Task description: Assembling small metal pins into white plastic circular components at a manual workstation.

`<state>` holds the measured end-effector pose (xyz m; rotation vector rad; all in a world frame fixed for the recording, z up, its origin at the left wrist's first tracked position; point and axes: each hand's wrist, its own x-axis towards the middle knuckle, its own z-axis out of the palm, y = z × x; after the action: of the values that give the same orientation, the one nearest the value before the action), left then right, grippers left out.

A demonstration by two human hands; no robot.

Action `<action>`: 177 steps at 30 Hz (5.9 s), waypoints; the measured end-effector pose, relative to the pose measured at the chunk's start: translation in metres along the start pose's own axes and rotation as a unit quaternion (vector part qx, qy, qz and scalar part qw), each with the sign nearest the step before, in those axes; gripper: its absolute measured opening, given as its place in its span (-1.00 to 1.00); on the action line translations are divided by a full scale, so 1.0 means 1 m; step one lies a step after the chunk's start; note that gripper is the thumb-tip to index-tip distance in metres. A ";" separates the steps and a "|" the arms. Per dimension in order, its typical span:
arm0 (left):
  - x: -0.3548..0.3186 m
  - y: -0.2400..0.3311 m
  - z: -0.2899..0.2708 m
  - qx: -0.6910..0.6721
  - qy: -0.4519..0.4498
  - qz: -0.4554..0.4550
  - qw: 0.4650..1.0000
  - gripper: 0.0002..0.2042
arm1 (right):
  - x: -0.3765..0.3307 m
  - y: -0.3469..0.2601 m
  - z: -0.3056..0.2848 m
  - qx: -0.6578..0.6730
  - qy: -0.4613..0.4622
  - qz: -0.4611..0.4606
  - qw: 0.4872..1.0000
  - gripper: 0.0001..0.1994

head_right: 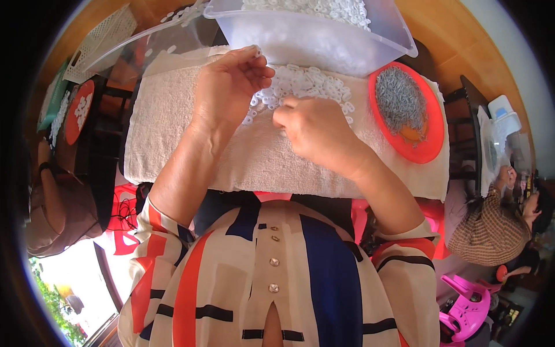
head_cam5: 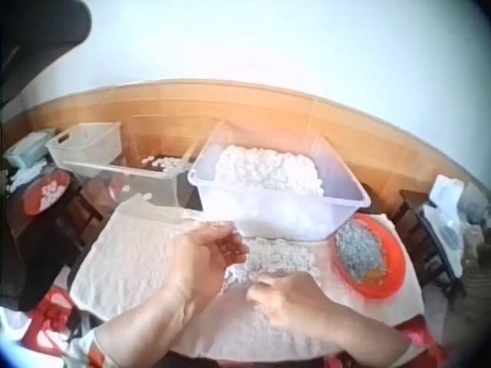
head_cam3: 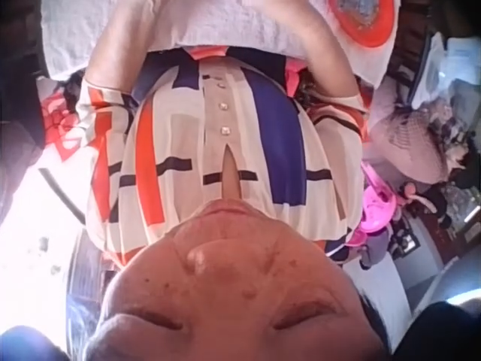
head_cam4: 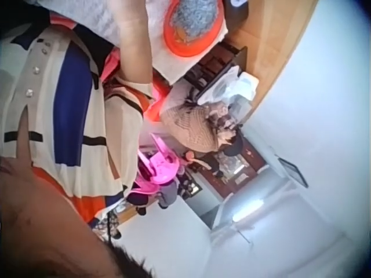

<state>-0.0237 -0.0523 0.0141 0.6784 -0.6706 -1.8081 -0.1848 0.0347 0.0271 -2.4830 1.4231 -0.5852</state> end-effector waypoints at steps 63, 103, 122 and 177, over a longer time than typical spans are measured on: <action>-0.023 -0.011 0.021 0.081 -0.057 0.068 0.993 -0.92 | 0.029 -0.004 0.006 0.397 0.306 0.111 0.858 -0.93; -0.019 -0.015 0.020 0.044 -0.029 0.038 0.998 -0.93 | 0.030 -0.003 0.005 0.467 0.326 0.146 0.809 -0.84; -0.019 -0.014 0.020 0.079 -0.031 0.026 0.996 -0.93 | 0.033 -0.002 0.016 0.341 0.348 0.135 0.863 -0.98; -0.023 -0.019 0.021 0.045 0.003 0.012 0.999 -0.93 | 0.033 0.007 0.032 0.237 0.374 0.083 0.893 -0.96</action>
<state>-0.0443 -0.0226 0.0183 0.7323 -0.7576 -1.7606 -0.1613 0.0023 0.0038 -1.7792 1.4388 -1.7379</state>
